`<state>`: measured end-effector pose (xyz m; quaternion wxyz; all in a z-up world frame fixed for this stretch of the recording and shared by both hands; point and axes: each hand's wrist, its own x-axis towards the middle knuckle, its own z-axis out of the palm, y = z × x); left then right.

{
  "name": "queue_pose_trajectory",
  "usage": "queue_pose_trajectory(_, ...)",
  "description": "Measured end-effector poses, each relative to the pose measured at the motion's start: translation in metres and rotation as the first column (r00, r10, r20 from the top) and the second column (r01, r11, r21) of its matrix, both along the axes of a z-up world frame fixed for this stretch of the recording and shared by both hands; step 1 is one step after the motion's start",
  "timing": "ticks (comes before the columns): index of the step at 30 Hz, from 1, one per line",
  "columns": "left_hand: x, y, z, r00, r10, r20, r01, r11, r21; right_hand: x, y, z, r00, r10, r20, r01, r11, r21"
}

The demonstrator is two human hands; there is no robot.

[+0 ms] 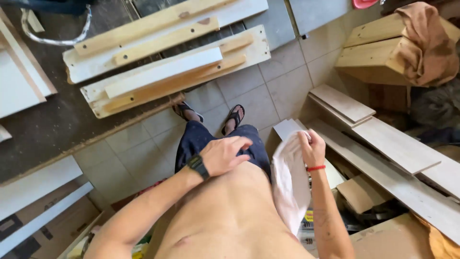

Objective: The person applies edge banding to a wooden board by aligning the strip and using a clothes iron to heat-activate the adhesive.

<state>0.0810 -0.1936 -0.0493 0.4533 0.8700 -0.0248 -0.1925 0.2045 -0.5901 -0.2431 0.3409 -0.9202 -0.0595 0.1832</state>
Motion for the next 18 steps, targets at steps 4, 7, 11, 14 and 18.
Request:
queue_pose_trajectory(4, 0.031, -0.049, 0.002, 0.990, 0.081, -0.111, -0.103, 0.973, -0.208, 0.026, 0.069, 0.071, 0.984, 0.179, -0.021, -0.171, 0.964, 0.203)
queue_pose_trajectory(7, 0.044, -0.078, -0.004, 0.962, 0.251, -0.111, -0.273, 0.920, -0.282, 0.033, 0.120, 0.134, 0.938, 0.343, 0.041, -0.324, 0.834, 0.447)
queue_pose_trajectory(11, 0.049, -0.074, -0.018, 0.939, 0.329, 0.102, -0.296, 0.922, -0.248, 0.044, 0.139, 0.167, 0.855, 0.494, 0.158, -0.507, 0.731, 0.457)
queue_pose_trajectory(14, 0.040, -0.056, -0.026, 0.888, 0.289, 0.357, -0.214, 0.949, -0.233, 0.052, 0.133, 0.180, 0.799, 0.567, 0.198, -0.597, 0.711, 0.371)
queue_pose_trajectory(18, 0.011, -0.031, -0.030, 0.943, 0.294, 0.157, -0.239, 0.924, -0.298, 0.058, 0.142, 0.194, 0.530, 0.839, 0.126, -0.845, 0.535, -0.010)
